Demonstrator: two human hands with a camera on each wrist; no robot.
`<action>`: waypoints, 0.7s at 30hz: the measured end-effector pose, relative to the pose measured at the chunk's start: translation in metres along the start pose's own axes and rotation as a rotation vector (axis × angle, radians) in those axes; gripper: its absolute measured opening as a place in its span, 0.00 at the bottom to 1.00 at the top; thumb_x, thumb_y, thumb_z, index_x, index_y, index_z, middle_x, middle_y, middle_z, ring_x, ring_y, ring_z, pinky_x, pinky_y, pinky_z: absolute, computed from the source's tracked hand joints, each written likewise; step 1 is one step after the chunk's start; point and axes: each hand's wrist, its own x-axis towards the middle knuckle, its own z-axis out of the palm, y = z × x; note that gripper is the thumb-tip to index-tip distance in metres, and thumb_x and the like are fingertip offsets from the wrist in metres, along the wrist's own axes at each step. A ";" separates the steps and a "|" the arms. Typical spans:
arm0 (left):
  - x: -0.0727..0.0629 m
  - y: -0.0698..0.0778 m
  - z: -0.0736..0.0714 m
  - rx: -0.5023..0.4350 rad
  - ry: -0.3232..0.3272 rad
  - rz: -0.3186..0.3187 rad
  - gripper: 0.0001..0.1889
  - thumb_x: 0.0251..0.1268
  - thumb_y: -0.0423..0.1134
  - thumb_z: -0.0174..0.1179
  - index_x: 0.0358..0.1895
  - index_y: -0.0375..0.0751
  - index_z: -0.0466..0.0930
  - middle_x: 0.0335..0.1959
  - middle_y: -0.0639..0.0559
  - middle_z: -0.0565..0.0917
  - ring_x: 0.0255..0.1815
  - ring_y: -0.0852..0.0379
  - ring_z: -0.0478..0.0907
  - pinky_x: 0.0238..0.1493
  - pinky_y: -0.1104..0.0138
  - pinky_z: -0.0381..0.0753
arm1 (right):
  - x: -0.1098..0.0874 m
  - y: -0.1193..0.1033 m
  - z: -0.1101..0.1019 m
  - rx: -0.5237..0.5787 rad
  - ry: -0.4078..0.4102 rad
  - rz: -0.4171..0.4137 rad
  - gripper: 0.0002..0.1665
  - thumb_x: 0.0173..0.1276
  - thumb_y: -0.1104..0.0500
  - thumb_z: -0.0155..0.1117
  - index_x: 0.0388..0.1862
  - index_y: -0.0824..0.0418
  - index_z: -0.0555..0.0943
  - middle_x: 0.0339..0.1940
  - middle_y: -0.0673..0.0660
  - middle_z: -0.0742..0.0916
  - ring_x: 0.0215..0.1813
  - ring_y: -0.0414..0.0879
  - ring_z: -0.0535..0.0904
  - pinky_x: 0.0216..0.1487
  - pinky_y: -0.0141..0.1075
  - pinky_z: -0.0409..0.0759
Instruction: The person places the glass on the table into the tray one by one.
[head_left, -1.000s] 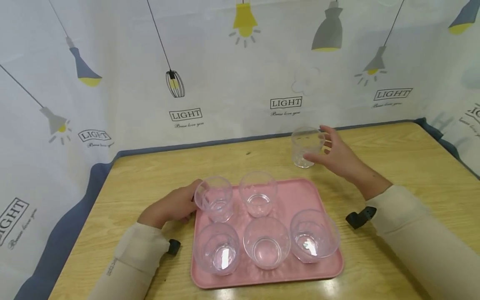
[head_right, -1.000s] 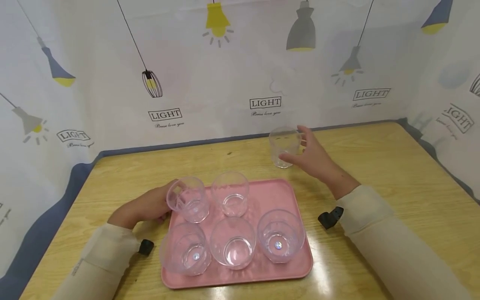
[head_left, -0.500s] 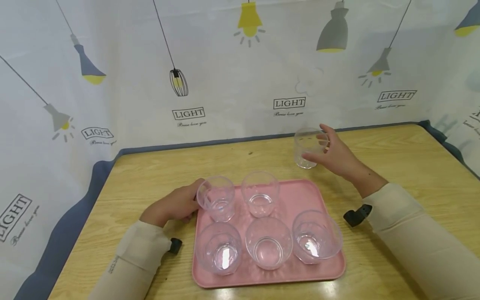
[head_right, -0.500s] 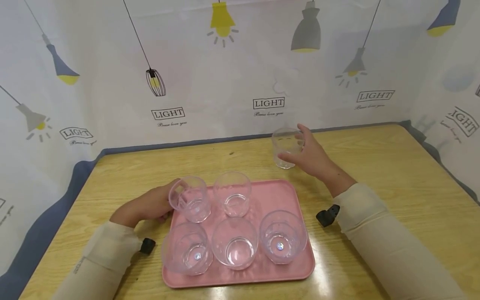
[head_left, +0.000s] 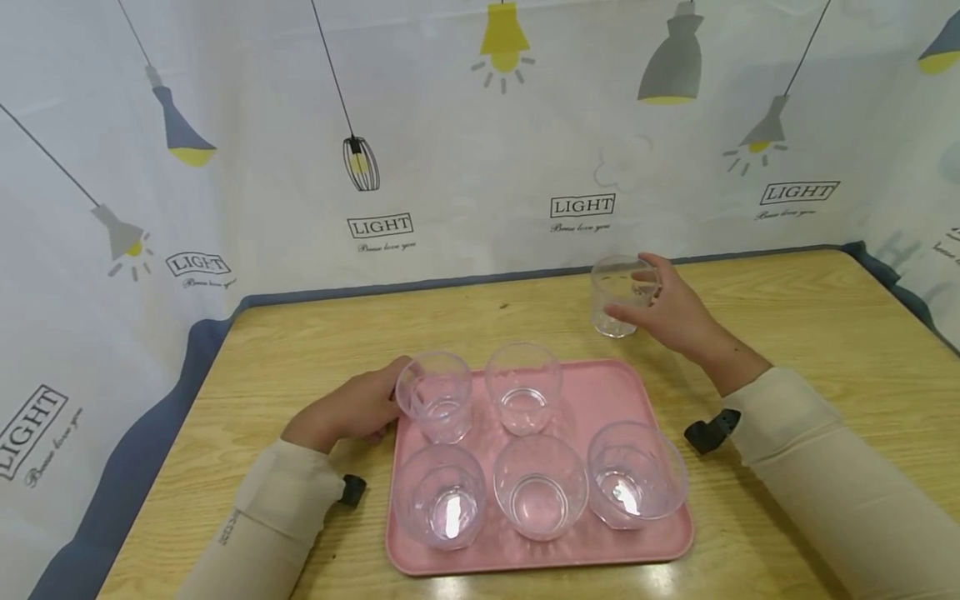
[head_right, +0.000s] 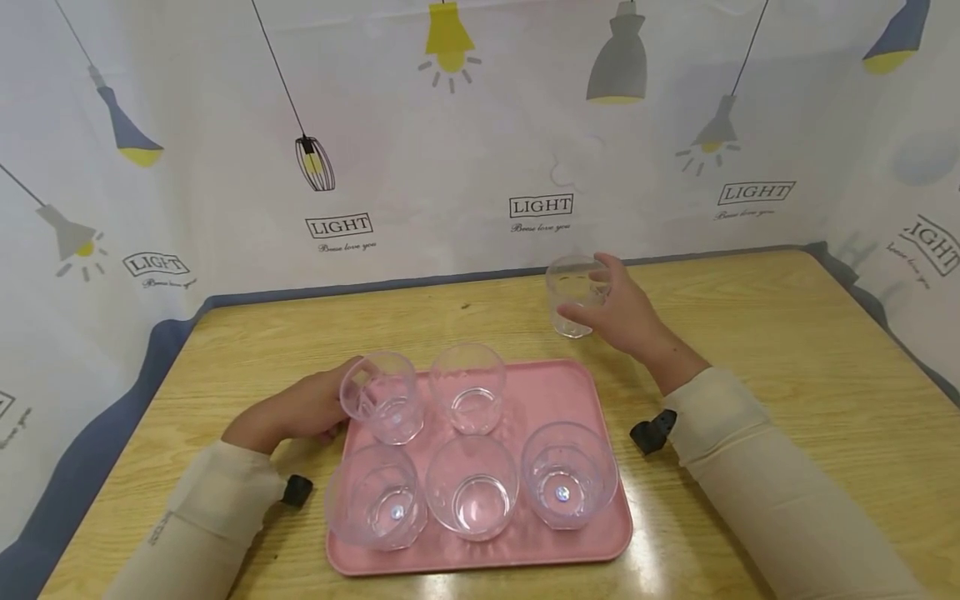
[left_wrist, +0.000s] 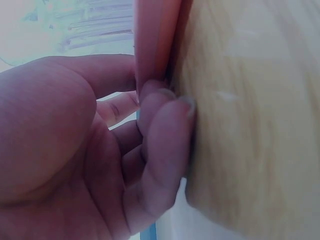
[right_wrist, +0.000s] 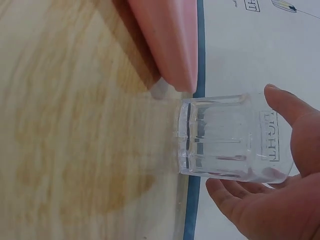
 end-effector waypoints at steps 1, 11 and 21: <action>0.000 0.000 0.000 -0.003 0.000 0.000 0.14 0.76 0.48 0.54 0.58 0.55 0.66 0.25 0.50 0.76 0.17 0.56 0.73 0.22 0.64 0.78 | 0.000 0.000 0.000 0.005 0.005 0.001 0.66 0.64 0.40 0.71 0.83 0.56 0.37 0.79 0.66 0.62 0.76 0.65 0.62 0.65 0.59 0.73; 0.000 0.001 0.003 -0.017 -0.005 -0.003 0.14 0.76 0.48 0.54 0.58 0.54 0.67 0.26 0.49 0.76 0.17 0.55 0.73 0.21 0.65 0.78 | -0.013 0.000 -0.003 0.032 0.058 0.030 0.67 0.61 0.39 0.73 0.82 0.58 0.41 0.77 0.67 0.65 0.75 0.64 0.65 0.64 0.58 0.75; -0.001 0.000 0.000 0.005 -0.001 0.004 0.16 0.76 0.48 0.54 0.61 0.53 0.66 0.28 0.48 0.77 0.17 0.55 0.74 0.23 0.64 0.78 | -0.041 -0.007 -0.007 0.039 0.051 -0.025 0.63 0.61 0.42 0.74 0.82 0.54 0.43 0.76 0.64 0.67 0.75 0.61 0.65 0.68 0.60 0.70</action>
